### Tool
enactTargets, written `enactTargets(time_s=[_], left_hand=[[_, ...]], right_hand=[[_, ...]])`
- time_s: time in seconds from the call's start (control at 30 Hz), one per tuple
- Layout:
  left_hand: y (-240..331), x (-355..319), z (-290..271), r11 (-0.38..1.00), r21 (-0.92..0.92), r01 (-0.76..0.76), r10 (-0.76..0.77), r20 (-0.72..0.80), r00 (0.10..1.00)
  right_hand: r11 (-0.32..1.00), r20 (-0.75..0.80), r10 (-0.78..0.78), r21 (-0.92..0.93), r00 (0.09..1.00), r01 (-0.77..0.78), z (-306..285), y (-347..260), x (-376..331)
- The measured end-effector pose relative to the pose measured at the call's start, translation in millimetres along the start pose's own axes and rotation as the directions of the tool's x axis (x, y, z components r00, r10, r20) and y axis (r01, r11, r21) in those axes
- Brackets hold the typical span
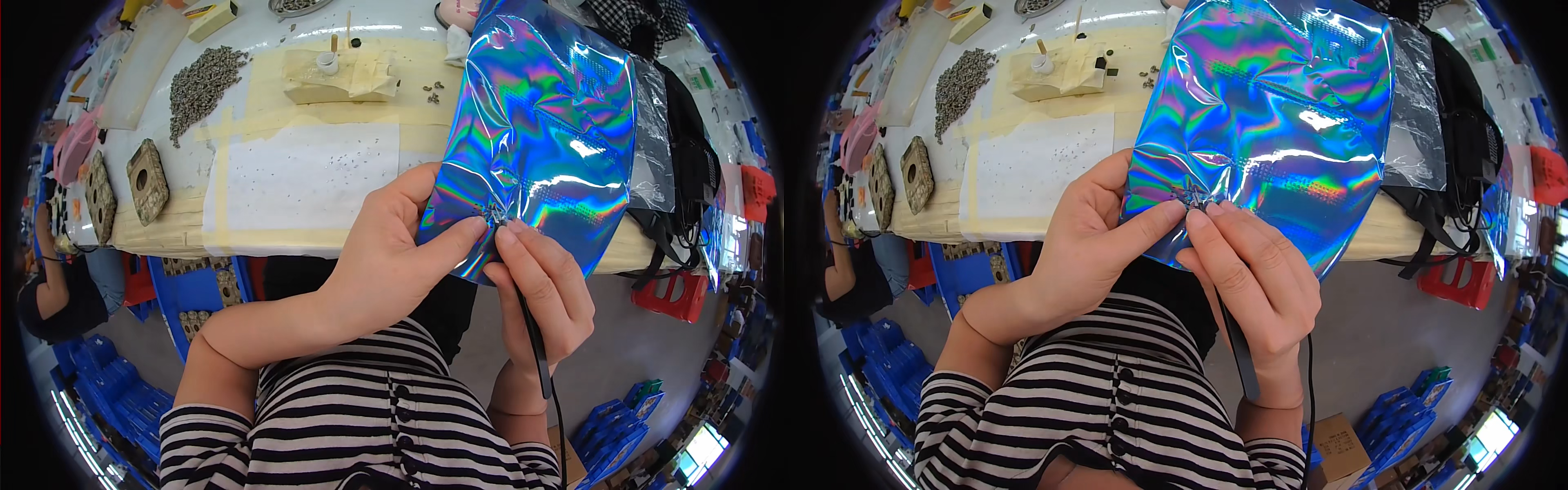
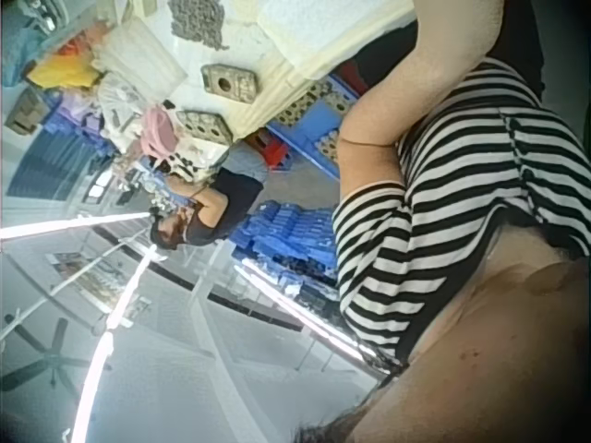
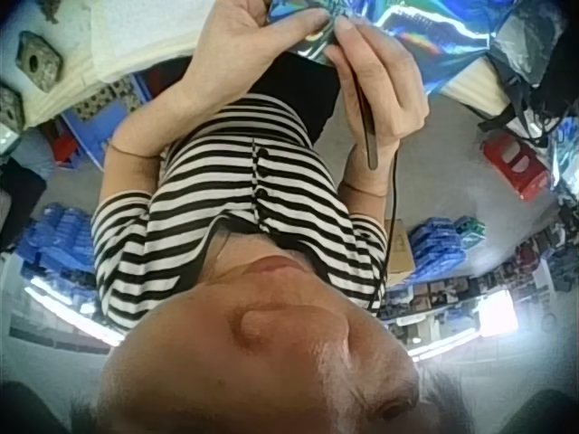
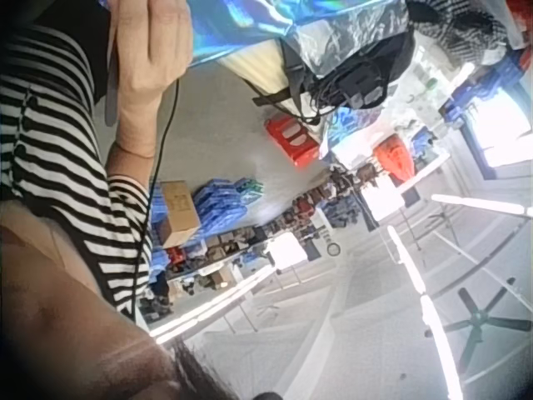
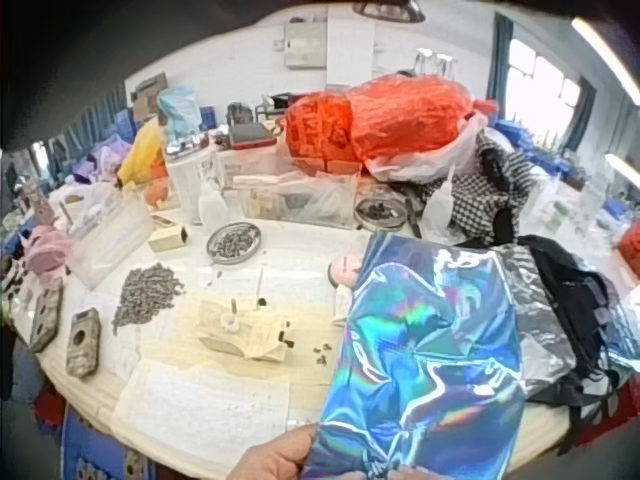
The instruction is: The person uses tweezers to pick up and place small metal tracks onto a scale model tank, then uses the tweezers to apply decorative stickers or decals from a holographic sheet onto the tank parts.
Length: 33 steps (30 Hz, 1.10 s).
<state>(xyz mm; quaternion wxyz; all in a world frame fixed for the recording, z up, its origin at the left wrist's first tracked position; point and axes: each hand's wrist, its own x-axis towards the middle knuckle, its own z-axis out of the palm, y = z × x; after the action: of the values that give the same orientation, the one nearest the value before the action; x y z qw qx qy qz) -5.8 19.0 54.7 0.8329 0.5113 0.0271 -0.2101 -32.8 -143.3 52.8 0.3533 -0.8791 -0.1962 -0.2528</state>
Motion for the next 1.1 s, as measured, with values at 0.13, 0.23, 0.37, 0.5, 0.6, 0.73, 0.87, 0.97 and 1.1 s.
enactTargets(time_s=[0.13, 0.23, 0.37, 0.5, 0.6, 0.73, 0.87, 0.97, 1.1], left_hand=[[-0.6, 1.2, -0.8, 1.0, -0.03, 0.005, -0.005, -0.002, 1.0], [-1.2, 1.9, -3.0, 0.999, -0.048, 0.017, -0.017, -0.004, 1.0], [-0.6, 2.0, -3.2, 0.998, -0.054, 0.034, -0.035, -0.019, 0.999], [0.8, 1.9, -3.2, 0.998, -0.05, 0.04, -0.041, -0.018, 0.999], [0.2, 2.5, -3.2, 0.997, -0.065, 0.037, -0.038, -0.009, 0.999], [-1.9, 3.7, -4.7, 0.999, -0.045, 0.028, -0.027, 0.009, 1.0], [-1.4, 4.7, -3.8, 0.998, -0.05, 0.023, -0.022, 0.022, 1.0], [0.1, 4.2, -5.0, 0.998, -0.05, 0.049, -0.048, 0.034, 0.998], [0.3, 6.0, -9.0, 0.996, -0.007, 0.089, -0.089, 0.076, 0.993]], right_hand=[[0.996, -0.014, -0.08, -0.043, 0.997, 0.079, 3.6, 4.6, -2.2], [0.987, -0.011, -0.141, -0.084, 0.99, 0.14, 5.7, 7.4, -2.9], [0.98, -0.015, -0.17, -0.104, 0.985, 0.168, 8.0, 8.3, -3.1], [0.98, -0.011, -0.166, -0.112, 0.986, 0.164, 7.6, 7.9, -3.5], [0.983, -0.015, -0.155, -0.099, 0.988, 0.152, 7.6, 8.7, -4.3], [0.991, -0.019, -0.124, -0.059, 0.992, 0.123, 6.0, 8.1, -3.7], [0.998, -0.052, -0.036, 0.041, 0.998, 0.038, 4.4, 6.2, -3.3], [0.993, -0.043, 0.044, 0.11, 0.998, -0.039, 3.2, 7.0, -4.2], [0.981, 0.061, 0.027, 0.192, 0.998, -0.038, 1.7, -5.9, 17.0]])
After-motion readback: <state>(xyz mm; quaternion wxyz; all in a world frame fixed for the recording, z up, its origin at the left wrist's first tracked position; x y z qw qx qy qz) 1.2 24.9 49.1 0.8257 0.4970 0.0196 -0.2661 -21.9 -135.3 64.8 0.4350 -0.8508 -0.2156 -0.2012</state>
